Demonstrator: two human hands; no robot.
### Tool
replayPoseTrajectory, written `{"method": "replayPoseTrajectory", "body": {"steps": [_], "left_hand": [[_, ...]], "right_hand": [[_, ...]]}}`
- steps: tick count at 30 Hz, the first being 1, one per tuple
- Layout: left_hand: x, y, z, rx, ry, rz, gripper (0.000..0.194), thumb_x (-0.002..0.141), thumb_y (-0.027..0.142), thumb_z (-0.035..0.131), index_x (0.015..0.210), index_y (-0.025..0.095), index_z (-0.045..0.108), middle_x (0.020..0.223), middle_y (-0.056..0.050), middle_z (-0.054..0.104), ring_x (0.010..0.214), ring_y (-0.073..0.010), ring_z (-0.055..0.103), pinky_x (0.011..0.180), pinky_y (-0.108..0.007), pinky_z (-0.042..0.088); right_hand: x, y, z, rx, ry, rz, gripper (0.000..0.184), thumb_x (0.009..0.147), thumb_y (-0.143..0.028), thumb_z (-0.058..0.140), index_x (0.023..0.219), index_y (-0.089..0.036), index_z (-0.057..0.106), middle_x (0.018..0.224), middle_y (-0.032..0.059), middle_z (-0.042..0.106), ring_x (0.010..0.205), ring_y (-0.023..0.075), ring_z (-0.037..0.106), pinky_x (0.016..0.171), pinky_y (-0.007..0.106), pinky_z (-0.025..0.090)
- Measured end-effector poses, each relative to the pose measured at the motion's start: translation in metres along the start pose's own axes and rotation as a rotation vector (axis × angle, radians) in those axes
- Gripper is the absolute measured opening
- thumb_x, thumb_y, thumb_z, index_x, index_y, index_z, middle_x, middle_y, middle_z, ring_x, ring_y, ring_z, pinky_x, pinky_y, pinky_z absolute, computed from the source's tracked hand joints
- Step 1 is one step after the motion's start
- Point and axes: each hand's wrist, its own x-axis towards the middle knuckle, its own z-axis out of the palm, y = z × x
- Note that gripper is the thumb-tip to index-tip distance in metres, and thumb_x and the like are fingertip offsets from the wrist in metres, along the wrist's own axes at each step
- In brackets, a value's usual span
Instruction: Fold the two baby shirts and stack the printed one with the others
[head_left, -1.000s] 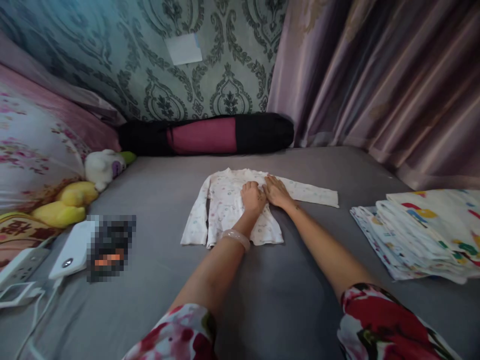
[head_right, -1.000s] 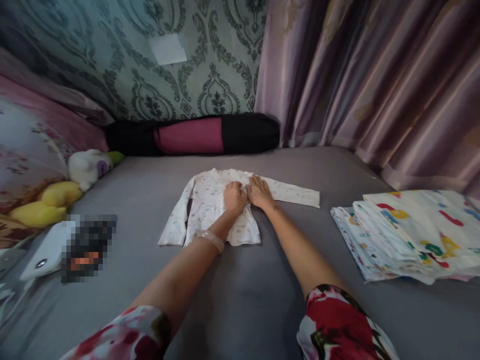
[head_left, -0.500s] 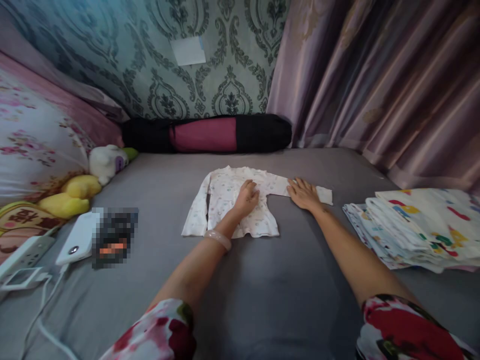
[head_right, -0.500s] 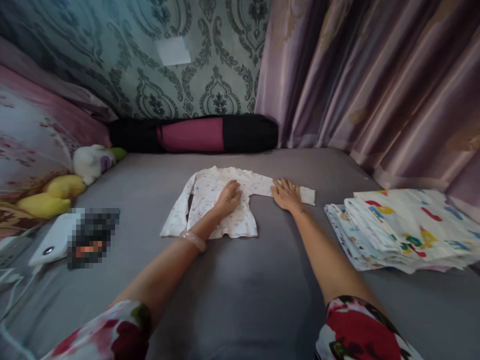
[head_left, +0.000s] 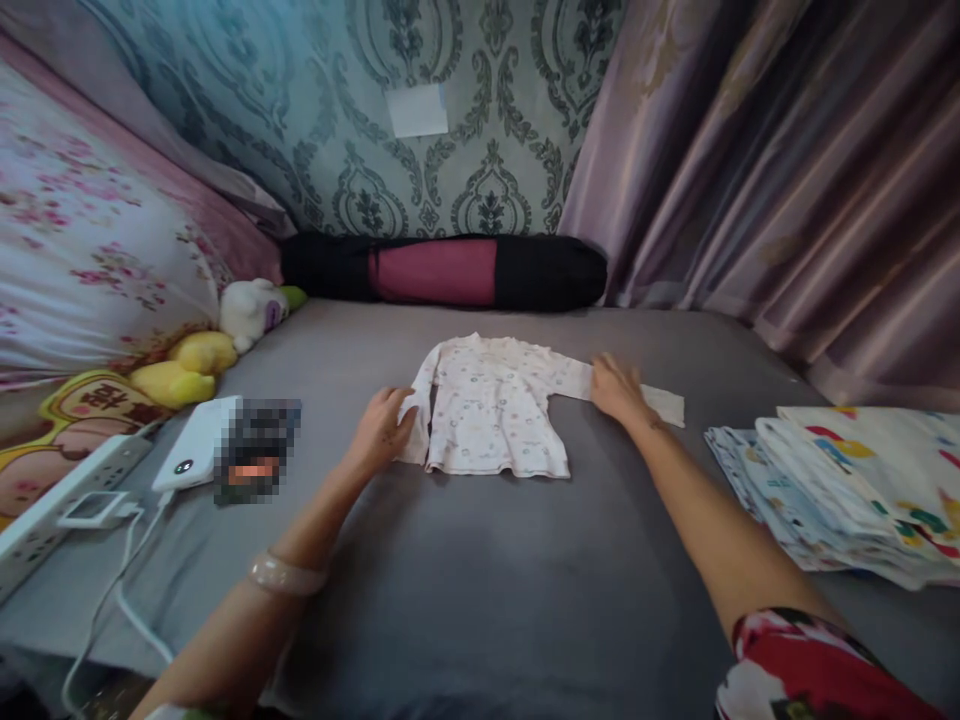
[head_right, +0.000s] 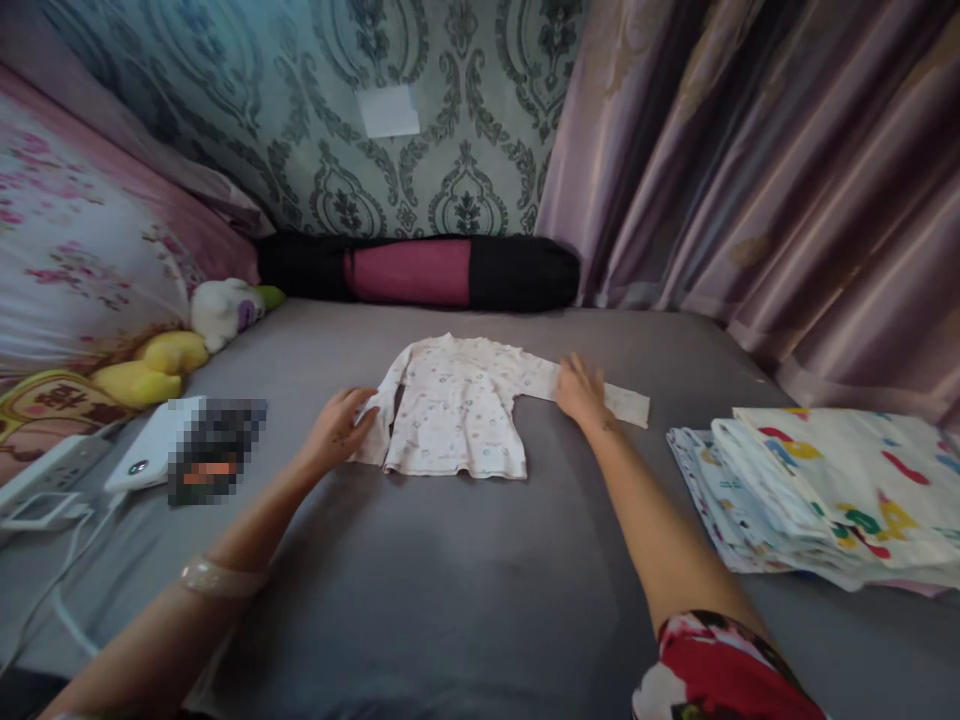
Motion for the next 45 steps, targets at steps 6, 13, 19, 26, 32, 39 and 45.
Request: {"method": "replayPoseTrajectory", "body": {"steps": [6, 13, 19, 26, 32, 39, 45], "left_hand": [[-0.033, -0.037, -0.006, 0.096, -0.005, -0.213, 0.033, 0.085, 0.037, 0.048, 0.111, 0.019, 0.06, 0.091, -0.008, 0.065, 0.088, -0.0234, 0.061, 0.086, -0.039, 0.05], [-0.037, -0.026, -0.017, 0.07, -0.11, -0.341, 0.032, 0.084, 0.044, 0.054, 0.101, 0.019, 0.062, 0.084, -0.005, 0.066, 0.08, -0.0207, 0.062, 0.075, -0.033, 0.048], [-0.028, -0.018, -0.018, -0.021, -0.189, -0.43, 0.032, 0.079, 0.046, 0.06, 0.094, 0.018, 0.062, 0.081, -0.003, 0.066, 0.077, -0.0198, 0.062, 0.069, -0.029, 0.044], [-0.025, -0.004, -0.017, -0.04, -0.244, -0.473, 0.025, 0.079, 0.04, 0.06, 0.092, 0.018, 0.061, 0.086, -0.005, 0.068, 0.081, -0.0201, 0.062, 0.066, -0.027, 0.041], [-0.016, -0.005, -0.018, -0.065, -0.312, -0.517, 0.02, 0.076, 0.036, 0.06, 0.081, 0.017, 0.065, 0.076, -0.003, 0.066, 0.074, -0.0182, 0.06, 0.062, -0.026, 0.039], [0.022, -0.046, -0.055, -0.148, -0.152, -0.484, 0.022, 0.07, 0.037, 0.056, 0.071, 0.017, 0.062, 0.063, 0.001, 0.057, 0.064, -0.0157, 0.053, 0.056, -0.025, 0.036], [0.068, -0.084, -0.084, -0.206, 0.195, -0.51, 0.024, 0.068, 0.036, 0.054, 0.08, 0.016, 0.061, 0.064, 0.002, 0.053, 0.063, -0.0154, 0.052, 0.055, -0.024, 0.038]], "right_hand": [[0.041, -0.096, 0.047, -0.16, -0.056, -0.2, 0.051, 0.099, -0.03, 0.028, 0.146, -0.012, 0.037, 0.157, 0.0135, 0.031, 0.146, 0.0261, 0.023, 0.119, 0.045, 0.017], [0.077, -0.116, 0.079, -0.128, -0.005, -0.004, 0.063, 0.1, -0.042, 0.018, 0.15, -0.004, 0.027, 0.159, 0.0173, 0.022, 0.147, 0.028, 0.016, 0.118, 0.045, 0.014], [0.076, -0.11, 0.086, -0.171, 0.031, -0.038, 0.065, 0.099, -0.042, 0.019, 0.15, -0.002, 0.026, 0.159, 0.0185, 0.021, 0.147, 0.0291, 0.015, 0.118, 0.046, 0.014], [0.075, -0.13, 0.082, -0.19, 0.081, -0.057, 0.055, 0.096, -0.029, 0.033, 0.146, -0.005, 0.036, 0.156, 0.0208, 0.027, 0.145, 0.0322, 0.021, 0.116, 0.052, 0.015], [0.073, -0.178, 0.094, -0.076, 0.007, -0.301, 0.05, 0.096, -0.019, 0.032, 0.145, -0.01, 0.039, 0.156, 0.0141, 0.031, 0.146, 0.0243, 0.022, 0.118, 0.045, 0.016], [0.085, -0.206, 0.11, 0.004, -0.048, -0.251, 0.051, 0.1, -0.026, 0.026, 0.146, -0.008, 0.037, 0.156, 0.0134, 0.033, 0.145, 0.0218, 0.024, 0.118, 0.039, 0.019], [0.08, -0.209, 0.118, -0.018, -0.002, -0.204, 0.057, 0.102, -0.037, 0.022, 0.15, -0.008, 0.032, 0.158, 0.0126, 0.029, 0.146, 0.0237, 0.02, 0.119, 0.04, 0.012]]}}
